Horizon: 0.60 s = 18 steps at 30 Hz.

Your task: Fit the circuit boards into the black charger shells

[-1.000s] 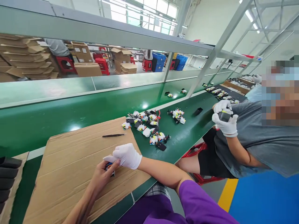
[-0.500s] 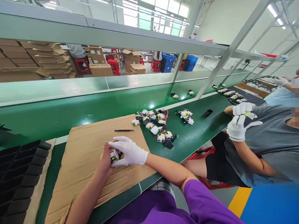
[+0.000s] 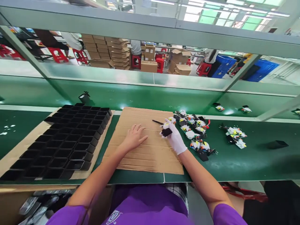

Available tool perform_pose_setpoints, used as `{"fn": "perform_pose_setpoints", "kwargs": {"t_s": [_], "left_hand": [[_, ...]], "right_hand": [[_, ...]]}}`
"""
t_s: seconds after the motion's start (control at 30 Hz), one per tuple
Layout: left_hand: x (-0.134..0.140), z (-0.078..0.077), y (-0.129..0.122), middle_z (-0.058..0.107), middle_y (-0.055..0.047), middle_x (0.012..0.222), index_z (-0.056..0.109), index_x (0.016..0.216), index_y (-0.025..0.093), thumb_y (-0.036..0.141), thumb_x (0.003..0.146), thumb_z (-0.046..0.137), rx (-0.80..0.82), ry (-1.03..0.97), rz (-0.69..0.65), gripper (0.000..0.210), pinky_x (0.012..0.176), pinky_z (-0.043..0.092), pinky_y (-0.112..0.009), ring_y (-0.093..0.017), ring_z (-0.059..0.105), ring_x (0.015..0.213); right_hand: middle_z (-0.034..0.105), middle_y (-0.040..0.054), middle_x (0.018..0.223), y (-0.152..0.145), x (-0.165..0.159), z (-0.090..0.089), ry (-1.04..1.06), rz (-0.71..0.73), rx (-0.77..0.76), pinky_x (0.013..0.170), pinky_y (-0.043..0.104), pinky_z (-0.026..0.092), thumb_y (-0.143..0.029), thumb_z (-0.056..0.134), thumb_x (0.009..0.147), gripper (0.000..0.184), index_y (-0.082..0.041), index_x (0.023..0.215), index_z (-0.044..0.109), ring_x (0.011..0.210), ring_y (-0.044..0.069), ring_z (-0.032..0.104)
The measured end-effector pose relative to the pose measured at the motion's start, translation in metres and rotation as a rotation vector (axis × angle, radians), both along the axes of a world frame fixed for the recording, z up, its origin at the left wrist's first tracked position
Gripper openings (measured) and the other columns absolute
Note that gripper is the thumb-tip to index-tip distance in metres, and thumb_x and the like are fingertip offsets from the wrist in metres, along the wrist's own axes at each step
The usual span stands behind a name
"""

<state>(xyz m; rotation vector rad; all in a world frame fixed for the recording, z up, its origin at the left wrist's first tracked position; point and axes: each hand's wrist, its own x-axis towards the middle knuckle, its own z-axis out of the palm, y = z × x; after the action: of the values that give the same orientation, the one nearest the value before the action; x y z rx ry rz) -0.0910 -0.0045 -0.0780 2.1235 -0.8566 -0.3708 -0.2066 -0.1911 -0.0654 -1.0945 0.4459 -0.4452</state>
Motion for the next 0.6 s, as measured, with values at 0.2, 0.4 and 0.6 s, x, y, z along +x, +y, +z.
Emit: {"fn": "perform_pose_setpoints", "kwargs": {"t_s": [0.2, 0.4, 0.6], "left_hand": [[-0.011, -0.004, 0.027, 0.037, -0.019, 0.159, 0.052, 0.142, 0.024, 0.055, 0.092, 0.053, 0.490, -0.257, -0.090, 0.059, 0.112, 0.027, -0.066, -0.043, 0.031, 0.146], [-0.012, 0.013, 0.031, 0.051, -0.013, 0.150, 0.056, 0.138, 0.026, 0.051, 0.092, 0.056, 0.530, -0.340, -0.043, 0.052, 0.108, 0.041, -0.045, -0.032, 0.048, 0.135], [0.006, 0.057, 0.079, 0.062, -0.021, 0.129, 0.059, 0.129, 0.012, 0.037, 0.096, 0.050, 0.666, -0.415, 0.204, 0.042, 0.094, 0.048, -0.044, -0.035, 0.055, 0.120]], "right_hand": [[0.069, 0.0001, 0.083, 0.003, 0.003, -0.002, 0.055, 0.083, 0.082, 0.048, 0.026, 0.053, -0.051, 0.076, 0.074, 0.048, -0.026, 0.111, 0.061, 0.057, 0.015, 0.065], [0.072, -0.0009, 0.095, 0.004, 0.000, 0.000, -0.017, 0.116, 0.142, 0.072, 0.034, 0.062, -0.044, 0.086, 0.066, 0.048, -0.029, 0.106, 0.065, 0.075, 0.016, 0.070], [0.073, -0.0027, 0.102, 0.011, -0.004, 0.010, 0.015, 0.143, 0.183, 0.083, 0.030, 0.061, -0.038, 0.092, 0.060, 0.061, -0.032, 0.114, 0.064, 0.087, 0.013, 0.070]]}}
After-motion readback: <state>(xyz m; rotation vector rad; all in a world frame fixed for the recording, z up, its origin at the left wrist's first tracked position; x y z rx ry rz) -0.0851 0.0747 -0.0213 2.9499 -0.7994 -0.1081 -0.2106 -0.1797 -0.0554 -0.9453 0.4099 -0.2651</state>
